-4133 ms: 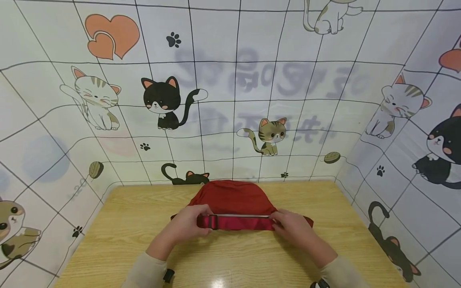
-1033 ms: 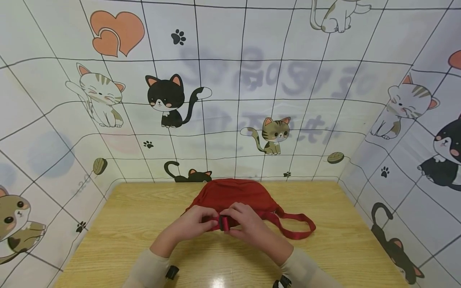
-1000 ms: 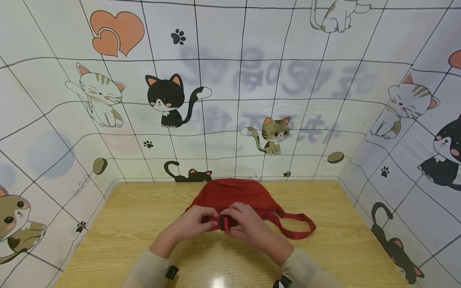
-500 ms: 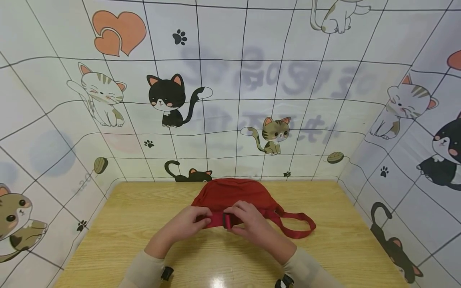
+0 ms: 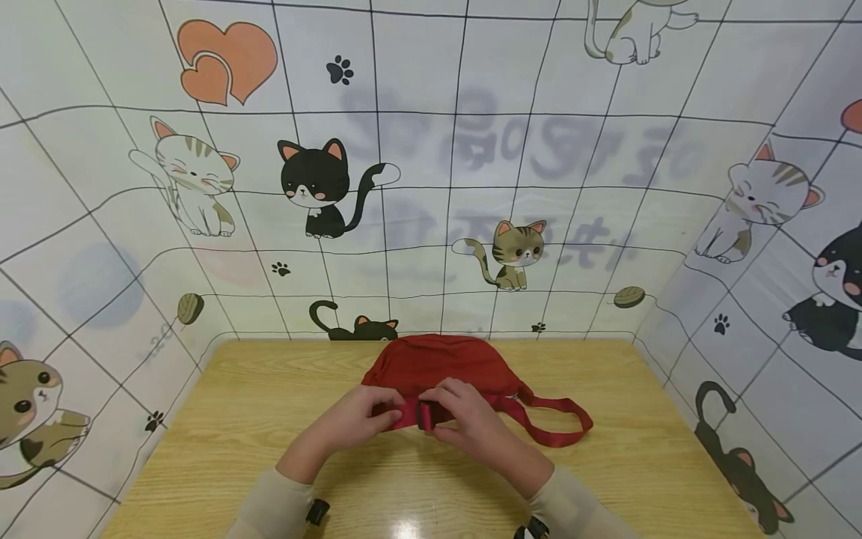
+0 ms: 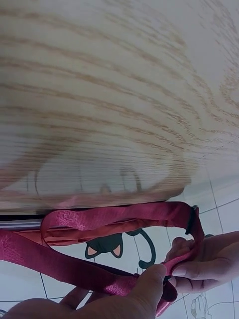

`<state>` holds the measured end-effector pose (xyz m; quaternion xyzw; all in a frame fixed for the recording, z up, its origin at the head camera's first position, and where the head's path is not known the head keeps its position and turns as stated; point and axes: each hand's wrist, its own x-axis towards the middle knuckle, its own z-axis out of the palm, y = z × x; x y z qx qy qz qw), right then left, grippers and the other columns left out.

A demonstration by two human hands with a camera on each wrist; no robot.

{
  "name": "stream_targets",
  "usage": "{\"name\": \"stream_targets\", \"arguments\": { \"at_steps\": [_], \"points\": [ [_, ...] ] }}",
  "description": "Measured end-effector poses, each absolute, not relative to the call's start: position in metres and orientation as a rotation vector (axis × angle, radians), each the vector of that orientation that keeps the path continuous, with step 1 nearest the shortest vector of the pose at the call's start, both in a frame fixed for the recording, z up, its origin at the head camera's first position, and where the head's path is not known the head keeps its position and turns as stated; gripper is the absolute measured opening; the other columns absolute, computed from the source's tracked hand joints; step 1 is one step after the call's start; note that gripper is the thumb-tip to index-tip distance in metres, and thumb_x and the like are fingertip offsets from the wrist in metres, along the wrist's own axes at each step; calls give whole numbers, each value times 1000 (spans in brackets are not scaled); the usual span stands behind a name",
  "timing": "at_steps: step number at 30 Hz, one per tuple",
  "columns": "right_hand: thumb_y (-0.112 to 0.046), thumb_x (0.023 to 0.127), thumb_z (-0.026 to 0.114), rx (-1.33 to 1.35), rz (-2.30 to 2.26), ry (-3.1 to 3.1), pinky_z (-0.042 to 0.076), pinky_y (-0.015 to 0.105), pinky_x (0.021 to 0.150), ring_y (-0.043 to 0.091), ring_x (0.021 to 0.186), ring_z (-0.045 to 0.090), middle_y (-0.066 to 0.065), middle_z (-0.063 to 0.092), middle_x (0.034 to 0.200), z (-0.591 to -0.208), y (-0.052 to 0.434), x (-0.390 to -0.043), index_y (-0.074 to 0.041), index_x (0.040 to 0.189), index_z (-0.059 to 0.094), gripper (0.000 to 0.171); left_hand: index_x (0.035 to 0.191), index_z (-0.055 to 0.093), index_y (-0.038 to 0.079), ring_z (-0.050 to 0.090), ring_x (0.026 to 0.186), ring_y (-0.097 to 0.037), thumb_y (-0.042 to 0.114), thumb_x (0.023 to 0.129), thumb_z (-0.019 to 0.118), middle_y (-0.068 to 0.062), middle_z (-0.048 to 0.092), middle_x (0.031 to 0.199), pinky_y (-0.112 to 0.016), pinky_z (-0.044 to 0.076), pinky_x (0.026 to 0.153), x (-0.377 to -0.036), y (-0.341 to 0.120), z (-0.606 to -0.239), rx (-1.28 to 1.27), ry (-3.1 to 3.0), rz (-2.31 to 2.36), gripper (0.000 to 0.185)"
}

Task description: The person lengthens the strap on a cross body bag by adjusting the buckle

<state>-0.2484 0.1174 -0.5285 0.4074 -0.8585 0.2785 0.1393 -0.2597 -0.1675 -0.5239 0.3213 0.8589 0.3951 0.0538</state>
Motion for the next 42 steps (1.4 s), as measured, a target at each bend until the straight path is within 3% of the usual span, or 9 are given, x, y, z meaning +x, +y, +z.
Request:
{"name": "stream_targets", "arguments": {
  "at_steps": [21, 29, 42],
  "points": [
    [-17, 85, 99, 1214, 839, -2426, 58, 39, 98, 12, 116, 62, -8, 65, 123, -535, 111, -254, -24, 136, 68, 60, 108, 77, 28, 63, 84, -8, 13, 110, 70, 13, 69, 92, -29, 55, 76, -260, -157, -515, 973, 2562, 1237, 17],
    [-14, 84, 100, 1200, 812, -2416, 57, 42, 98, 14, 115, 63, -7, 66, 123, -535, 113, -253, -24, 137, 68, 62, 111, 77, 25, 65, 88, -9, 19, 109, 72, 15, 71, 97, -32, 56, 81, -258, -165, -520, 945, 2638, 1189, 8],
    [-15, 84, 100, 1200, 828, -2410, 57, 42, 99, 15, 116, 63, -7, 66, 124, -535, 113, -253, -21, 135, 70, 59, 104, 74, 26, 61, 80, -7, 10, 109, 71, 15, 64, 86, -30, 54, 76, -258, -171, -523, 964, 2667, 1167, 17]
  ]
}}
